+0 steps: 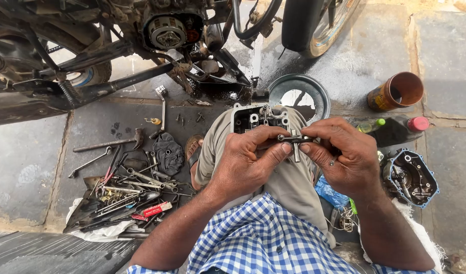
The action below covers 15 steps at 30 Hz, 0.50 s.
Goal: The recorder is repairing a motorcycle engine cylinder head assembly, manipulating internal components and adjusting valves.
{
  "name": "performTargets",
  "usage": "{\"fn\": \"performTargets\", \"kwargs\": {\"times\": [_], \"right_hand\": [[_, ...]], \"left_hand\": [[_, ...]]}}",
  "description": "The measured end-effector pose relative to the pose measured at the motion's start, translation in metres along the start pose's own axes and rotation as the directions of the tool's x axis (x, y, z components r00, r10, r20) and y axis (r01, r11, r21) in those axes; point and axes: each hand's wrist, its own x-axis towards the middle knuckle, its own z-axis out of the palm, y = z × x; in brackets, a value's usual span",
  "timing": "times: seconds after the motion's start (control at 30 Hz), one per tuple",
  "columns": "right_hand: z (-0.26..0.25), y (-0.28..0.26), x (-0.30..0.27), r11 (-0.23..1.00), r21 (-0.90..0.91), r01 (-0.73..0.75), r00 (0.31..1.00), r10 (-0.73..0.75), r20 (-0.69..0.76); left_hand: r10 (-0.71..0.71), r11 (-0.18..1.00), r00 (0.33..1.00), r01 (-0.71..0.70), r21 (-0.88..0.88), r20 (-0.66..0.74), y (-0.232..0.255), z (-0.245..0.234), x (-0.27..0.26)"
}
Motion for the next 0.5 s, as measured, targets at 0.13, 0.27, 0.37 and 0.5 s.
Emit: {"fn": "performTargets", "kwargs": {"times": [0.13,0.27,0.37,0.5], "right_hand": [[0.002,0.0,-0.003,0.999,-0.039,0.037,0.999,-0.038,-0.028],[0.012,0.004,-0.024,0.995,-0.077,0.065,0.98,-0.078,-0.182],[0.023,-0.006,-0.034,0.973,-0.194,0.125,0.951,-0.173,-0.257],[0.032,-0.01,-0.022,0.869,-0.421,0.261,0.874,-0.397,-0.278]], "left_hand": [[0.127,0.987,0.991,-0.123,0.101,-0.035,-0.005,0.006,0.001],[0.206,0.967,0.967,-0.178,0.18,-0.149,-0.004,0.013,0.003],[0.315,0.933,0.927,-0.262,0.249,-0.204,-0.003,0.015,0.003],[0.433,0.874,0.87,-0.341,0.347,-0.235,-0.004,0.019,0.004]]}}
